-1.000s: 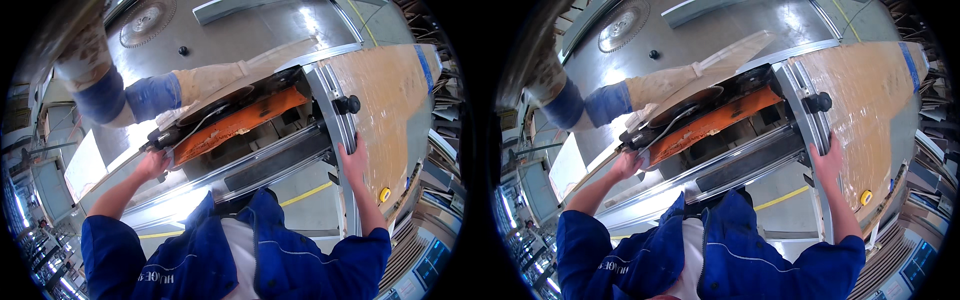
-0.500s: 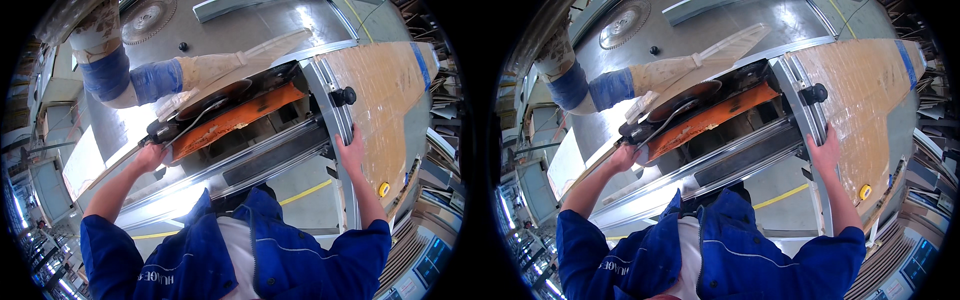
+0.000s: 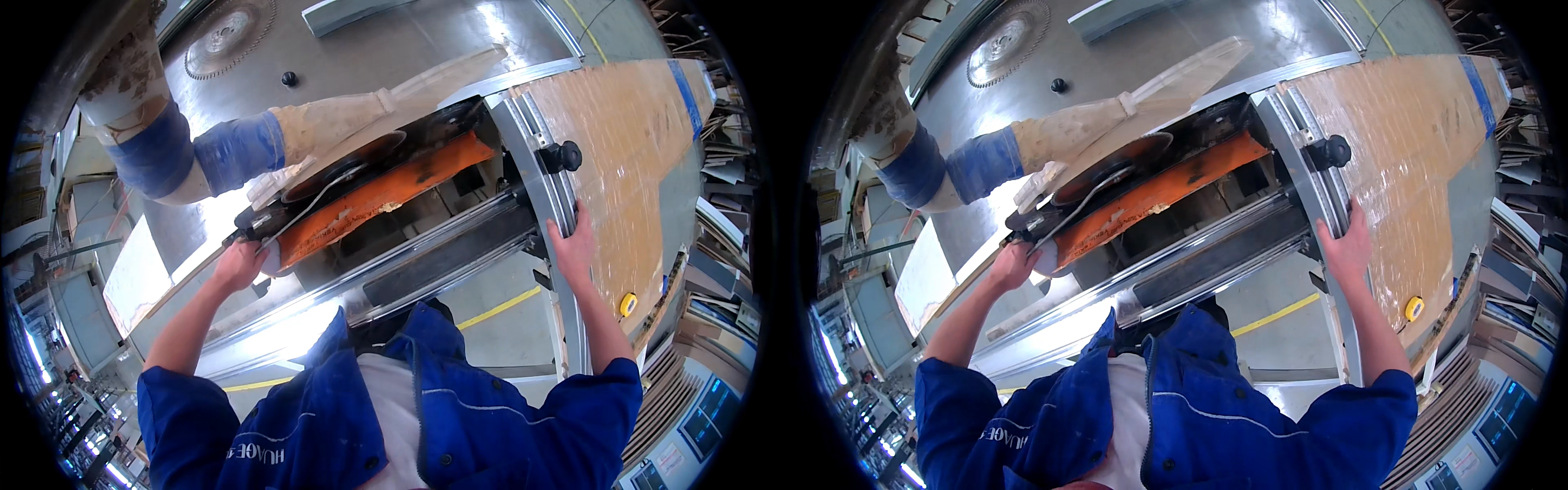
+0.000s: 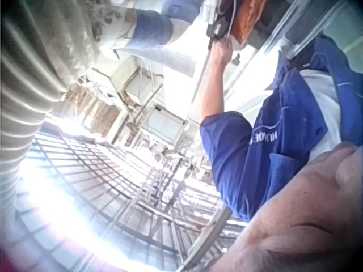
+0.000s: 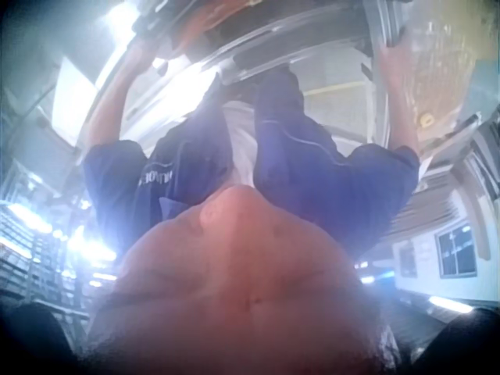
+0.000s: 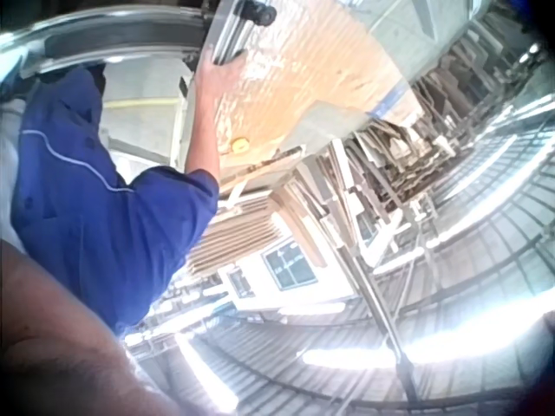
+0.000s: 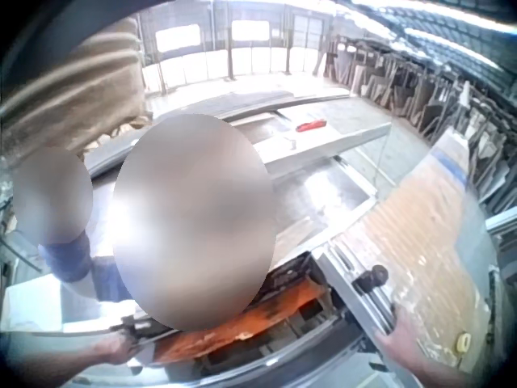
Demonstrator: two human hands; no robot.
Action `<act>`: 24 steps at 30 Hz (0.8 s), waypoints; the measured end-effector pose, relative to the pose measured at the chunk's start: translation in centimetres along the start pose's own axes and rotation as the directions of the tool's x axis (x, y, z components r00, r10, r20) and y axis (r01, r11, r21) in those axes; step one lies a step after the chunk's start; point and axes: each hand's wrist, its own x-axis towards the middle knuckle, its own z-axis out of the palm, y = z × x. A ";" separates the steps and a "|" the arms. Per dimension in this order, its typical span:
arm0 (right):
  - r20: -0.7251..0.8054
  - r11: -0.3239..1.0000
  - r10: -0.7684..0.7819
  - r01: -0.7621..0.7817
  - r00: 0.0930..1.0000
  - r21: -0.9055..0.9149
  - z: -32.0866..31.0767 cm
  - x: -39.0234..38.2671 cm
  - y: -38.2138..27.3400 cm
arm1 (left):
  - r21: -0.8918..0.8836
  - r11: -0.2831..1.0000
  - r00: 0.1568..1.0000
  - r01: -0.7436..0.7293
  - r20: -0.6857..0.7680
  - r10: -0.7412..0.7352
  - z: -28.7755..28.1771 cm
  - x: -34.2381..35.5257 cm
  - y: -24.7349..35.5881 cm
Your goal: The person removes a circular saw blade from a table saw, places it on the table, and installs a new blade. They secure the blade with a nut and tighten it using a wrench. The person then adjusts the saw's fence and moves a long piece of wood.
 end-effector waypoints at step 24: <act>0.009 1.000 -0.011 0.010 1.000 0.015 -0.1 -0.1 0.4 | 0.008 0.980 0.974 -0.200 -0.111 0.199 2.8 1.6 -3.3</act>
